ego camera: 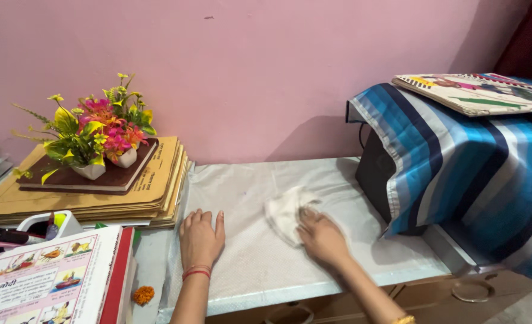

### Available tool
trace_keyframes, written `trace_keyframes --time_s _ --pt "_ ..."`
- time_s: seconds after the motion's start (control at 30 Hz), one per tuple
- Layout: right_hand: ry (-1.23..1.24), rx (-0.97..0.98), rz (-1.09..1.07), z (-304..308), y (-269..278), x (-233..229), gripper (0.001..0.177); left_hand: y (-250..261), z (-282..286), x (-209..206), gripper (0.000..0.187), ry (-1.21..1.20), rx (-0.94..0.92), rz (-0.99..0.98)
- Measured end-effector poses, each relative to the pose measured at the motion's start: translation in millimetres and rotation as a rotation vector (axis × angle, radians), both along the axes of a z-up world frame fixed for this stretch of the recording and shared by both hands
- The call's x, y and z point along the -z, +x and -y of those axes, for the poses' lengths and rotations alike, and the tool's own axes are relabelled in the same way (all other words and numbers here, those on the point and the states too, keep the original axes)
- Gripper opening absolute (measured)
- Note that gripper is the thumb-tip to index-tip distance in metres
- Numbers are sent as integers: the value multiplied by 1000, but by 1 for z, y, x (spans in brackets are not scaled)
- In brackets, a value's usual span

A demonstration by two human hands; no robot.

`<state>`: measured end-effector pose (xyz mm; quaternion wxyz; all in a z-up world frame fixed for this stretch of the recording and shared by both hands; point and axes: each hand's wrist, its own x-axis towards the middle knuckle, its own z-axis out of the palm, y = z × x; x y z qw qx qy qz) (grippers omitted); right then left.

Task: The person wipes a wooden desk with a white cloth, then places books upright on the desk. The person handles books one at a time and arranges them in a row.

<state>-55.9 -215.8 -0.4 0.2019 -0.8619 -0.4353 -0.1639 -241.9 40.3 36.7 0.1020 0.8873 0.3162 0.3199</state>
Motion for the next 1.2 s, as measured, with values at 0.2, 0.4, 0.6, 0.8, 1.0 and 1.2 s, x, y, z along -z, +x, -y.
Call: trace_keyframes --time_s 0.2,0.4,0.6,0.8,1.0,1.2 --pt "-86 -551 -154 -14 -82 -53 45 -3 1 -2 52 -42 18 9" --pt "318 29 411 14 68 -74 48 -3 3 -6 52 -46 11 1" --pt "79 482 38 -18 180 -24 36 -4 3 -10 50 -73 6 21" --pt "80 366 -231 -172 209 14 36 6 -8 -2 54 -119 -44 21" --pt "-39 -277 -260 -316 36 20 39 8 -18 7 70 -105 -39 301" --pt "74 -587 -467 -251 -39 -2 34 2 -15 2 64 -86 -36 457"
